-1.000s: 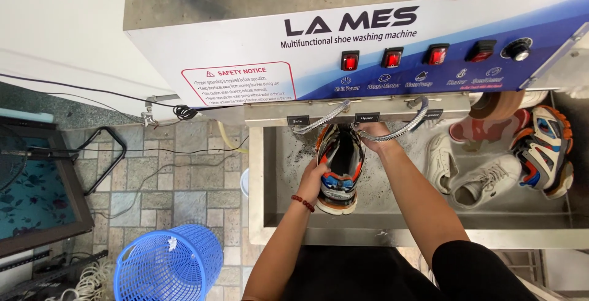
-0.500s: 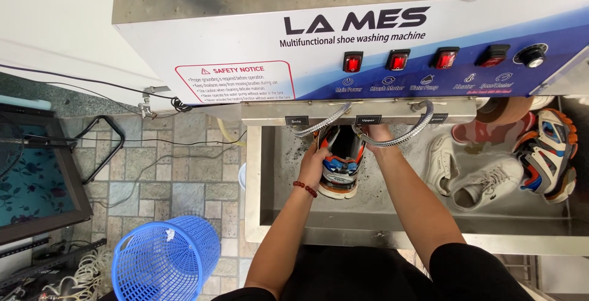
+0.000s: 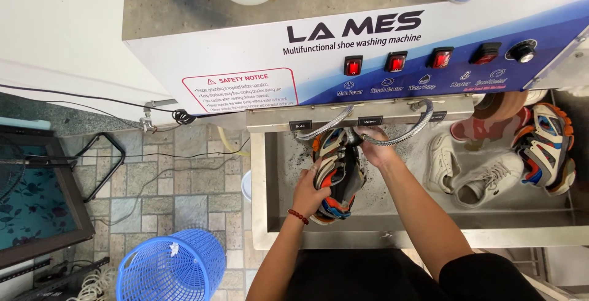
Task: Cleaning a pair of sneakers using a specialized shoe washing machine and manual scrubbing.
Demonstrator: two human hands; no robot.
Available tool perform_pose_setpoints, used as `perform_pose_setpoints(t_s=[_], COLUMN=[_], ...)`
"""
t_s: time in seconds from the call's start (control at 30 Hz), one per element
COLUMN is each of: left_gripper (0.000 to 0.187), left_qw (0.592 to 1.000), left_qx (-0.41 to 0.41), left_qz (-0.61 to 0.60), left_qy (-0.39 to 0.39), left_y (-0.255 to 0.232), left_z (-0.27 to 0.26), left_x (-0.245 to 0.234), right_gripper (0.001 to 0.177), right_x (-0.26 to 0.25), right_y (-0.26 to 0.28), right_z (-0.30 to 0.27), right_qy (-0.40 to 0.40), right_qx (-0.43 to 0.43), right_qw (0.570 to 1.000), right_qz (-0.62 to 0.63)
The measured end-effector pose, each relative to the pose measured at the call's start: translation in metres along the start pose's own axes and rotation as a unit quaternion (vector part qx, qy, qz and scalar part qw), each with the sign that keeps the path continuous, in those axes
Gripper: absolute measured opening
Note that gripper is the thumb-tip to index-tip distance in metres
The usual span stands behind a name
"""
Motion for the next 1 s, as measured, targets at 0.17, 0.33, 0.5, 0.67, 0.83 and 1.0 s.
perform_pose_setpoints(t_s=[0.17,0.33,0.5,0.67,0.83,1.0], left_gripper=[0.089,0.089,0.088,0.089,0.090,0.089], left_qw=[0.993,0.994,0.994,0.989,0.988,0.995], left_qx=[0.015,0.037,0.059,0.068,0.067,0.069], left_qz=[-0.112,-0.097,-0.065,-0.045,-0.030,-0.051], left_qy=[0.025,0.033,0.065,0.121,0.137,0.051], left_y=[0.048,0.037,0.043,0.030,0.017,0.031], left_z=[-0.002,-0.014,-0.023,-0.033,-0.045,-0.055], left_x=[-0.009,-0.026,-0.044,-0.041,-0.028,0.009], right_gripper=[0.022,0.019,0.018,0.027,0.044,0.028], right_x=[-0.025,0.017,0.044,0.042,0.039,-0.002], right_y=[-0.053,-0.033,-0.015,0.001,0.027,0.007], right_z=[0.026,0.006,-0.033,-0.070,-0.096,-0.046], right_qy=[-0.043,-0.053,-0.076,-0.119,-0.139,-0.097], right_qx=[0.002,0.013,-0.046,-0.096,-0.087,0.013], right_qw=[0.996,0.988,0.992,0.987,0.987,0.995], right_qz=[0.077,0.144,0.093,0.042,-0.005,-0.030])
Point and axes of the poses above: each hand's wrist, its own z-axis towards the middle knuckle, its own x-axis out of the palm, y = z × x, the point moved 1 cm from there along z, towards the middle knuckle, and after that the axes turned 15 degrees about -z, right-handed, at the moved point
